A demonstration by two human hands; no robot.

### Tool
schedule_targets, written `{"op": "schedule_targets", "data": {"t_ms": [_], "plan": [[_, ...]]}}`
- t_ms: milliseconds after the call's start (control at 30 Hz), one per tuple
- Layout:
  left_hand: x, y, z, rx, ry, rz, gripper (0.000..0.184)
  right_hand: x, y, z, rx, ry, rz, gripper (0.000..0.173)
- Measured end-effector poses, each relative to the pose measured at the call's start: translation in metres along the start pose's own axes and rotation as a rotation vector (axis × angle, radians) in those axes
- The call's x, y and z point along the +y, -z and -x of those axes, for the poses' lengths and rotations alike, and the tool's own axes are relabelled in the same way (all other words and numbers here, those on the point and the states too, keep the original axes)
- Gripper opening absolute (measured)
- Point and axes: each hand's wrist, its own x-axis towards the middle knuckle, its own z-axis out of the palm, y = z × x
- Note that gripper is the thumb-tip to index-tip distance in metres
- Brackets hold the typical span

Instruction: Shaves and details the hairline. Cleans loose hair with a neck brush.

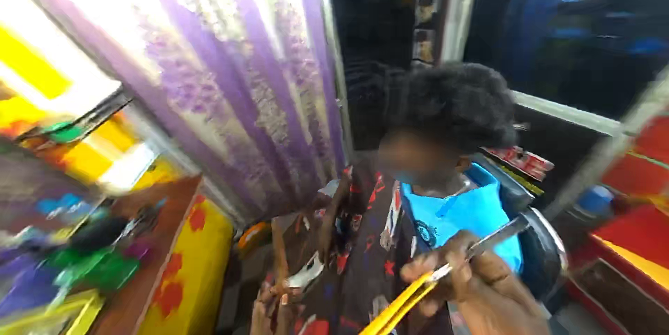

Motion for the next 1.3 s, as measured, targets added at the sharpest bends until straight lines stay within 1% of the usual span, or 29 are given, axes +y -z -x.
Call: {"op": "schedule_targets", "data": {"t_ms": [33, 67, 133, 233, 300, 333, 400, 467, 533, 633, 700, 767, 800, 833, 900, 933, 967, 1067, 1100, 1200, 1300], "plan": [[0.007, 0.008, 0.026, 0.051, 0.037, -0.018, 0.032, 0.005, 0.003, -0.008, 0.001, 0.001, -0.064, 0.021], [0.014, 0.016, 0.056, 0.113, 0.099, -0.044, 0.032, 0.02, 0.005, -0.01, -0.006, -0.041, -0.088, 0.022], [0.022, 0.029, 0.11, 0.23, 0.265, -0.102, 0.033, 0.056, -0.003, 0.002, -0.04, -0.226, -0.062, 0.02], [0.016, 0.056, 0.171, 0.32, 0.484, -0.14, 0.032, 0.11, -0.032, 0.034, -0.196, -0.527, -0.054, 0.022], [0.009, 0.073, 0.2, 0.355, 0.54, -0.143, 0.029, 0.139, -0.055, 0.053, -0.321, -0.705, -0.056, 0.024], [0.007, 0.082, 0.208, 0.377, 0.554, -0.137, 0.027, 0.151, -0.067, 0.061, -0.354, -0.792, -0.063, 0.026], [0.005, 0.102, 0.209, 0.427, 0.565, -0.127, 0.027, 0.174, -0.093, 0.069, -0.391, -0.926, -0.096, 0.027], [0.002, 0.125, 0.195, 0.479, 0.544, -0.166, 0.028, 0.201, -0.118, 0.065, -0.414, -0.998, -0.126, 0.029], [0.001, 0.156, 0.166, 0.516, 0.475, -0.278, 0.03, 0.233, -0.147, 0.045, -0.408, -1.031, -0.079, 0.03], [-0.008, 0.21, 0.103, 0.568, 0.299, -0.525, 0.04, 0.295, -0.199, -0.01, -0.359, -1.008, 0.057, 0.033], [-0.024, 0.24, 0.058, 0.618, 0.173, -0.692, 0.037, 0.338, -0.236, -0.054, -0.3, -0.972, 0.133, 0.034], [-0.042, 0.262, 0.014, 0.665, 0.092, -0.784, 0.033, 0.374, -0.273, -0.095, -0.186, -0.994, 0.144, 0.031], [-0.049, 0.273, -0.007, 0.671, 0.084, -0.815, 0.032, 0.389, -0.291, -0.114, -0.12, -1.013, 0.132, 0.028], [-0.054, 0.283, -0.025, 0.655, 0.111, -0.842, 0.035, 0.404, -0.307, -0.13, -0.063, -1.032, 0.117, 0.025], [-0.063, 0.299, -0.054, 0.596, 0.23, -0.897, 0.044, 0.433, -0.328, -0.16, -0.009, -1.052, 0.135, 0.024], [-0.068, 0.305, -0.064, 0.572, 0.281, -0.94, 0.047, 0.447, -0.335, -0.173, -0.003, -1.056, 0.16, 0.024], [-0.072, 0.309, -0.072, 0.562, 0.306, -0.982, 0.047, 0.462, -0.34, -0.185, -0.004, -1.059, 0.186, 0.024], [-0.082, 0.317, -0.078, 0.545, 0.315, -1.054, 0.045, 0.498, -0.349, -0.22, -0.013, -1.067, 0.27, 0.022], [-0.087, 0.319, -0.078, 0.543, 0.286, -1.092, 0.045, 0.509, -0.353, -0.23, -0.024, -1.06, 0.296, 0.023], [-0.105, 0.317, -0.074, 0.553, 0.11, -1.195, 0.045, 0.54, -0.36, -0.255, -0.083, -1.002, 0.375, 0.024], [-0.113, 0.319, -0.075, 0.581, 0.049, -1.213, 0.041, 0.558, -0.37, -0.276, -0.207, -0.923, 0.507, 0.025]]}}
